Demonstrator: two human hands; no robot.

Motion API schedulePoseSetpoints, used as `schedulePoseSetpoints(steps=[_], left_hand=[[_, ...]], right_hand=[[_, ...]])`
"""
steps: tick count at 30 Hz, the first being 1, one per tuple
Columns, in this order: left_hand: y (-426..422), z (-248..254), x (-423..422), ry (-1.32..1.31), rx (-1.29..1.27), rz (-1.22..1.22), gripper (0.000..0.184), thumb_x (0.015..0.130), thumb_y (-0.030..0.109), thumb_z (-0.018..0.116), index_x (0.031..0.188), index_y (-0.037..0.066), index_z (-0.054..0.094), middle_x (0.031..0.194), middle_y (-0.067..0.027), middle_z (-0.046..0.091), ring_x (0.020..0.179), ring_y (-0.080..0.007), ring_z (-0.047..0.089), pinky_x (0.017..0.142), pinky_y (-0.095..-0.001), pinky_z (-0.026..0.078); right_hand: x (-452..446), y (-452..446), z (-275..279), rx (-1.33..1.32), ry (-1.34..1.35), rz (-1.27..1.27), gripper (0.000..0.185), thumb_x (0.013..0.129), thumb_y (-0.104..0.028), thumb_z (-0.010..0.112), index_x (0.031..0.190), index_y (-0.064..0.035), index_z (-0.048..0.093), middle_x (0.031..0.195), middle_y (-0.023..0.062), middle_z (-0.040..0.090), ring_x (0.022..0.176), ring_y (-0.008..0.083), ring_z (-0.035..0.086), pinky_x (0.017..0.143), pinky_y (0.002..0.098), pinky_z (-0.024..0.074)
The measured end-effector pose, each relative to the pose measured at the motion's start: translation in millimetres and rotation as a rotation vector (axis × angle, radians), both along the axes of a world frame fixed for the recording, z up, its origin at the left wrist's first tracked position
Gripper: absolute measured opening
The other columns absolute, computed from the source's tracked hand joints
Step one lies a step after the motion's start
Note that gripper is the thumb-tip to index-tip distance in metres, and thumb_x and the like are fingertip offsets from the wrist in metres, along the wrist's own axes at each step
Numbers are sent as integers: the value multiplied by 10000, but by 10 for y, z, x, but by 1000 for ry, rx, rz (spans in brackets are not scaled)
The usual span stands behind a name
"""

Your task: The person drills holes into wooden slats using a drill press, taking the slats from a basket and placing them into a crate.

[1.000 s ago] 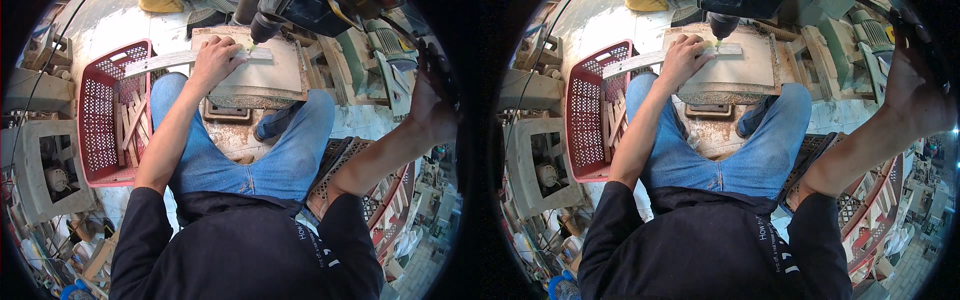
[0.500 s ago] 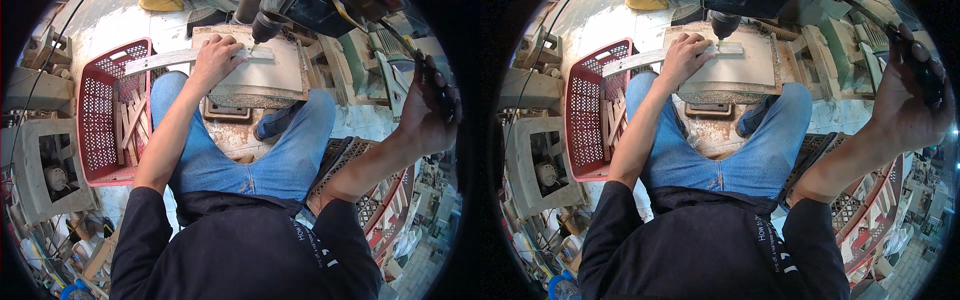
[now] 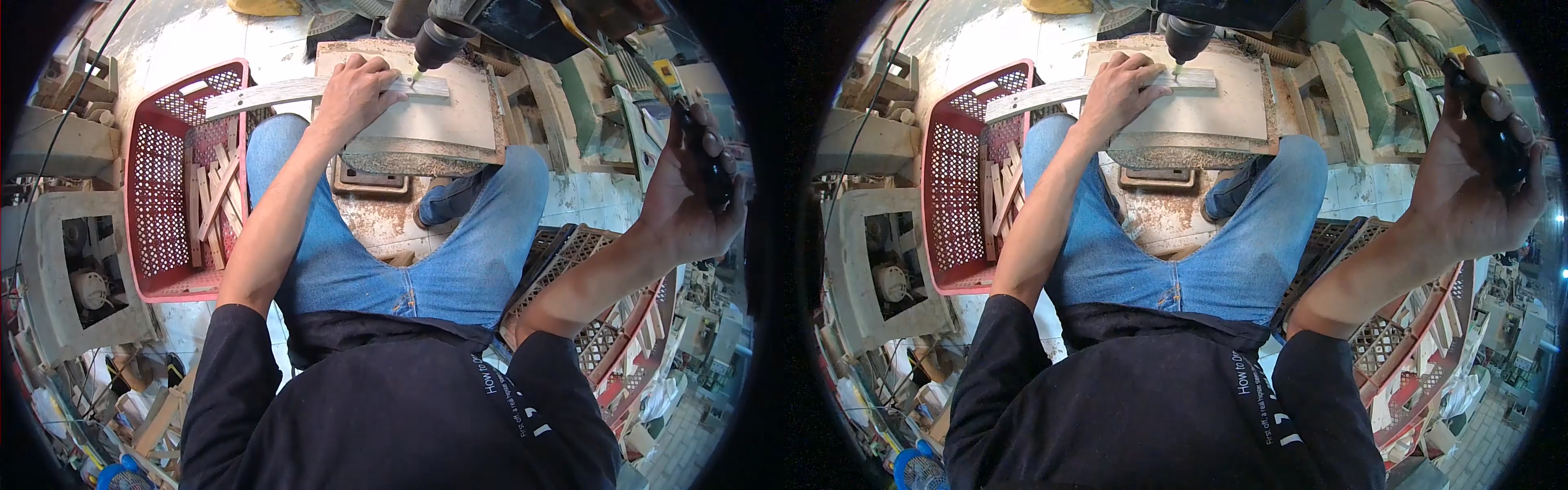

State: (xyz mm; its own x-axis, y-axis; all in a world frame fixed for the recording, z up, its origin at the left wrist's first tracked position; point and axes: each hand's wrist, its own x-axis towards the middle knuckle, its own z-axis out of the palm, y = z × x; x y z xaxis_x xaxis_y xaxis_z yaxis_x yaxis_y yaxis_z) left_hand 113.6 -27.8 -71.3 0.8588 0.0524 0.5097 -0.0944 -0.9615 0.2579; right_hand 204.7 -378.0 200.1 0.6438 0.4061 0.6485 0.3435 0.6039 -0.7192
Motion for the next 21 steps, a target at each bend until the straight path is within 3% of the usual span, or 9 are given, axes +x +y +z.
schedulePoseSetpoints(steps=[6,21], left_hand=[[-21,-7,9,-8,16,25,401,890,434,719,1150,129,735,1122,-33,666,1050,-263,586,926,-418,504],[4,-41,21,-53,-12,-1,395,849,405,748,1126,124,735,1109,-18,659,1053,-266,583,881,-431,503]], right_hand=[[-80,25,-50,28,54,-50,366,866,-289,572,1002,-14,771,1038,213,707,1268,431,543,1199,648,210],[-191,30,-191,43,65,-17,364,916,-259,528,1022,13,745,1054,207,711,1271,432,569,1225,650,164]])
